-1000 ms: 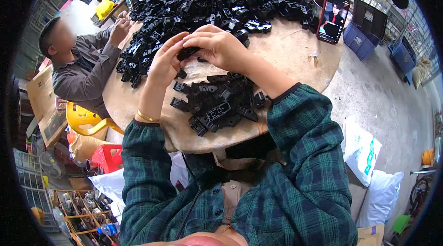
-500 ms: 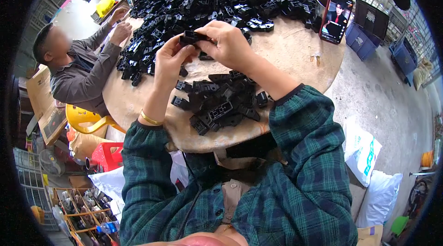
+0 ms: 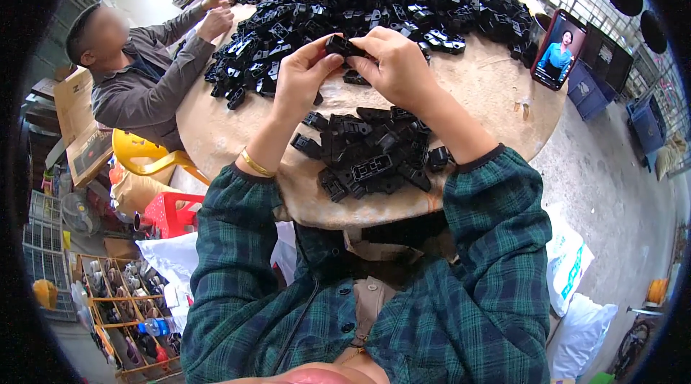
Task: The person is sorting and inspecting small black plastic manufacturing components on a table.
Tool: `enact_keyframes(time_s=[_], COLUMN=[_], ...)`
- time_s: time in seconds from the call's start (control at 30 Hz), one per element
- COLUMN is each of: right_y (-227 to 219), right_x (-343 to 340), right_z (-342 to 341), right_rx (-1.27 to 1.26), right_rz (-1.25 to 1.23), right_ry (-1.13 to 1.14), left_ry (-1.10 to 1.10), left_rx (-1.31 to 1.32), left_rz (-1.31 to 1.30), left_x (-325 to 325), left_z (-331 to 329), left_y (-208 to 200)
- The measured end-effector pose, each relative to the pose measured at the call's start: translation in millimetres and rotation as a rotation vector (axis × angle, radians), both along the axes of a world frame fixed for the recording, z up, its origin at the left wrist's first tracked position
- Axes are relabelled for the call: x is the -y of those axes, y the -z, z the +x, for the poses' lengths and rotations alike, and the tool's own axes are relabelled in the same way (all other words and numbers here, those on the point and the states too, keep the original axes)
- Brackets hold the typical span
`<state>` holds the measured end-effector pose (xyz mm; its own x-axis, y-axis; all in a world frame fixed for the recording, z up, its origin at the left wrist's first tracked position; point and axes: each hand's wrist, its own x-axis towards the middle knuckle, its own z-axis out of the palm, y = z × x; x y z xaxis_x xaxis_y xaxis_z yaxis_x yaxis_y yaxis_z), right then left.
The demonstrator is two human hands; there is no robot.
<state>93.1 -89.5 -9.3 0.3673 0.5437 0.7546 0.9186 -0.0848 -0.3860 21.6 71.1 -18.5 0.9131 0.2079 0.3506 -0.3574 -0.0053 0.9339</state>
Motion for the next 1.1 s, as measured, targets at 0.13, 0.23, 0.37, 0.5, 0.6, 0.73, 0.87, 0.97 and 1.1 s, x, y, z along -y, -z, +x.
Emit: enact_keyframes(time_s=[0.13, 0.23, 0.37, 0.5, 0.6, 0.73, 0.87, 0.97, 1.1], right_y=[4, 6, -3, -2, 12, 17, 15, 10, 11], right_x=[-4, -8, -1, 22, 42, 52, 47, 45, 35], right_z=[-4, -8, 3, 45, 77, 79, 68, 65, 64], right_rx=[0.089, 0.16, -0.143, -0.529, -0.42, -0.088, -0.112, -0.181, -0.33], right_rz=[-0.021, -0.019, 0.069, 0.174, 0.091, -0.292, -0.511, -0.372, -0.102], right_ry=[0.05, 0.067, -0.026, -0.027, 0.148, 0.206, 0.286, 0.291, 0.21], left_ry=[-0.018, -0.046, -0.077, -0.004, 0.079, 0.277, 0.29, -0.029, -0.244], left_rx=[-0.067, -0.039, -0.018, 0.045, -0.008, 0.061, 0.08, 0.057, 0.116], left_rz=[-0.078, -0.181, -0.063, 0.173, 0.643, 1.114, 0.906, 0.827, 1.117], left_x=[8, 11, 11, 3, 9, 17, 12, -4, -15], left_z=[2, 2, -7, -10, -20, -31, -29, -9, 7], left_y=[4, 6, -7, -18, -24, -21, -21, -9, 12])
